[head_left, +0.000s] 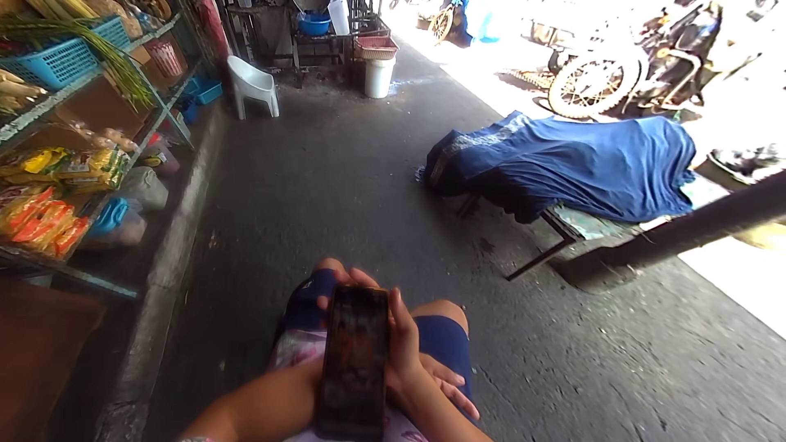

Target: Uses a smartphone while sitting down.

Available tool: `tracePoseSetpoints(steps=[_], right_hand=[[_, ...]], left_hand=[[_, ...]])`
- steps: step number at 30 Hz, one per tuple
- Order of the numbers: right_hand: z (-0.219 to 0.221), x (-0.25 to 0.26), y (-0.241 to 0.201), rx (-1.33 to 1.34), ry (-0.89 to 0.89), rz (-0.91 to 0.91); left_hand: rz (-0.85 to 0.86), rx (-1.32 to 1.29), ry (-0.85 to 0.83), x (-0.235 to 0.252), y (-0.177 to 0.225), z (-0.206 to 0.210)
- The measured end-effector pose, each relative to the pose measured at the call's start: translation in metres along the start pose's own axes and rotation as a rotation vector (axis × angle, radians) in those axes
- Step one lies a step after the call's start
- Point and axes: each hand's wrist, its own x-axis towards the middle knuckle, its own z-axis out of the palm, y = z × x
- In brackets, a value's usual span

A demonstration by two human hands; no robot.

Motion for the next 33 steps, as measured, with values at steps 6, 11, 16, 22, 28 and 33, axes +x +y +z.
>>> tracePoseSetpoints(steps=[6, 11, 16, 22, 28, 33], right_hand=[[-0.001, 0.000, -0.001, -0.012, 0.006, -0.009], [-0.001, 0.000, -0.002, -0.021, -0.003, -0.003], [0.000, 0.000, -0.001, -0.020, -0.003, -0.005], [-0.002, 0.000, 0.000, -0.028, -0.015, -0.010], [-0.001, 0.000, 0.000, -0.019, -0.011, 0.005], [-0.001, 0.000, 0.000, -0.025, 0.003, -0.004]], left_hand=[[-0.053, 0.117, 0.093, -0.008, 0.011, 0.012], [-0.033, 0.100, 0.039, 0.002, 0.003, 0.001], [-0.029, 0.094, 0.026, 0.001, 0.004, 0.001], [-0.006, 0.137, 0.005, 0.002, 0.004, 0.001], [-0.010, 0.115, 0.017, 0.000, 0.002, 0.001], [-0.023, 0.192, 0.057, 0.001, 0.002, 0.001]])
